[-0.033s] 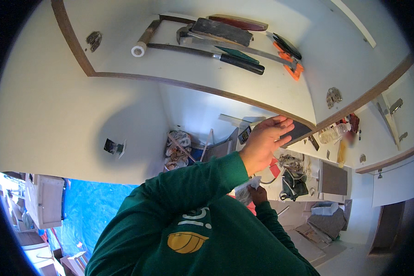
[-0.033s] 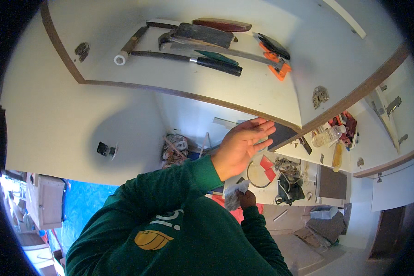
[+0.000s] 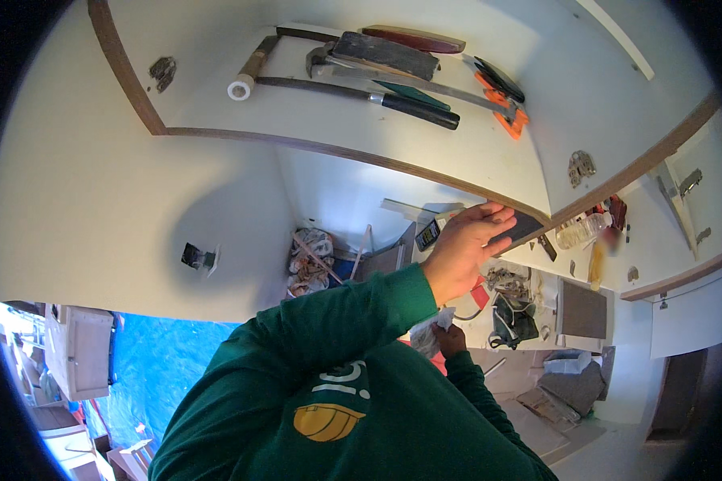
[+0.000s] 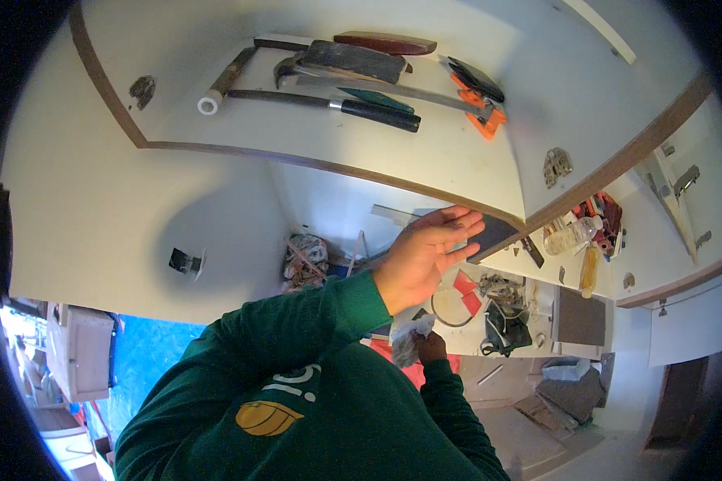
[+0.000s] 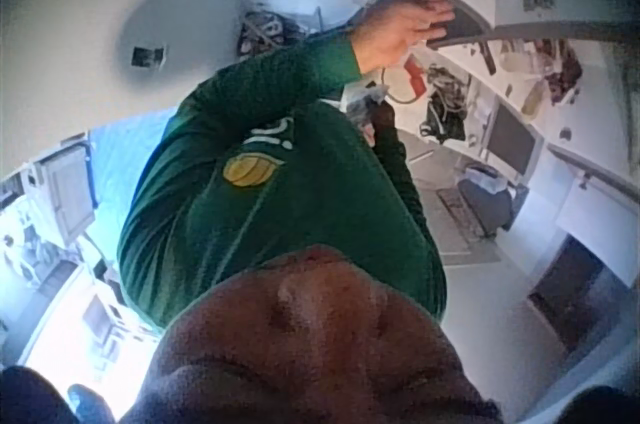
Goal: The person cleans a white cabinet shelf with a wet paper towel, then hammers a nail into the shelf edge and uses a screwdriver to tighten a screw. The person handles a hammer, screwdriver, and paper towel during the process.
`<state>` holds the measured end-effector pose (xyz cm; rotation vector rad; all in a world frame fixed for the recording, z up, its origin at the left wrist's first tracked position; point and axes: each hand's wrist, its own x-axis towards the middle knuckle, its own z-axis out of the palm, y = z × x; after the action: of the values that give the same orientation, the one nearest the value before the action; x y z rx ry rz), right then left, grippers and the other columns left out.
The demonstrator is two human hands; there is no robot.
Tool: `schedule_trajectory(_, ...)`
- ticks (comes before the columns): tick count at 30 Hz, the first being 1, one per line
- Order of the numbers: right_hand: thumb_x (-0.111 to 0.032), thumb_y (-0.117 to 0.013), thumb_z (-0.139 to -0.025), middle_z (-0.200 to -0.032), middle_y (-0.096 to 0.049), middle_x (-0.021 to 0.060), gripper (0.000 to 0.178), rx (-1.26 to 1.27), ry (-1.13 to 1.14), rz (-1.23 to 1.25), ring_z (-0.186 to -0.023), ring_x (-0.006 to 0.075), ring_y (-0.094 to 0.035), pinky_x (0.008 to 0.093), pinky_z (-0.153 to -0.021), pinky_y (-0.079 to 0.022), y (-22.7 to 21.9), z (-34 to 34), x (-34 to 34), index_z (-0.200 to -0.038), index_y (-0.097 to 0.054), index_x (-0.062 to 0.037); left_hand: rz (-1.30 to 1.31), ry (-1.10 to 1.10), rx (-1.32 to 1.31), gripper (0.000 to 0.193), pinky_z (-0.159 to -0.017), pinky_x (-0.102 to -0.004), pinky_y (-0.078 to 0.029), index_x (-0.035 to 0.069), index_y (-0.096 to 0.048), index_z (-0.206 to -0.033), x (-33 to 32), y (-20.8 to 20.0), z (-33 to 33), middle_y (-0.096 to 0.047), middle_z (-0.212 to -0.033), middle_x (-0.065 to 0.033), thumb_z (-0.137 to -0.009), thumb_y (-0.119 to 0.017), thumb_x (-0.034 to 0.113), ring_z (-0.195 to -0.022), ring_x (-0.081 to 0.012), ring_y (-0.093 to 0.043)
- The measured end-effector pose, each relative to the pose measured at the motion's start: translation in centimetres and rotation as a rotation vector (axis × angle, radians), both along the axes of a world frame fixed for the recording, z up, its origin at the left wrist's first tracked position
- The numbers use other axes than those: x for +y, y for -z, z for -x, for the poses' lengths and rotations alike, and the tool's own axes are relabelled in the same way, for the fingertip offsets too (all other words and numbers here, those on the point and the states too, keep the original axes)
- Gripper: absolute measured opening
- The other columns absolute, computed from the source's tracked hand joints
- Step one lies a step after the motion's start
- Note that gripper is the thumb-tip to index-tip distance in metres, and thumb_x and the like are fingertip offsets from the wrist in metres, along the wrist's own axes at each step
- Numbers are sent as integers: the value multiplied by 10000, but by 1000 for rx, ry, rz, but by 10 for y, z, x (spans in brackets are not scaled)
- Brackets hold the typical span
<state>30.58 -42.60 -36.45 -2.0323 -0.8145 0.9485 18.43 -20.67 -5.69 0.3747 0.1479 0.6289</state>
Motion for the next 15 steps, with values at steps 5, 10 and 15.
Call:
schedule_trajectory(5, -278, -655, -868, -939, -725, 148, 309, -48, -9, 33, -882, 273, -690, 380, -786, -523, 17, -4, 3, -1018, -696, -12, 2, 46, -25, 429, -1052, -430, -412, -1, -463, -1292, 0, 1, -19, -523, -1352, -144, -891, -604, 58, -1289, -255, -482)
schedule_trajectory(10, -296, -666, -864, -959, -723, 147, 349, -93, -48, 83, -902, 268, -687, 381, -811, -520, -18, 9, 11, -1042, -684, 4, -55, 63, 32, 424, -1050, -424, -412, 5, -472, -1290, 2, 3, -22, -536, -1339, -143, -890, -603, 57, -1259, -249, -499)
schedule_trajectory(15, -254, -673, -888, -953, -696, 75, 306, 186, 178, -202, -869, 193, -641, 343, -803, -504, -43, 13, 29, -1047, -670, 6, -80, -16, 14, 408, -1054, -436, -402, 5, -468, -1301, 11, -1, 11, -532, -1347, -153, -909, -563, 66, -1254, -255, -497)
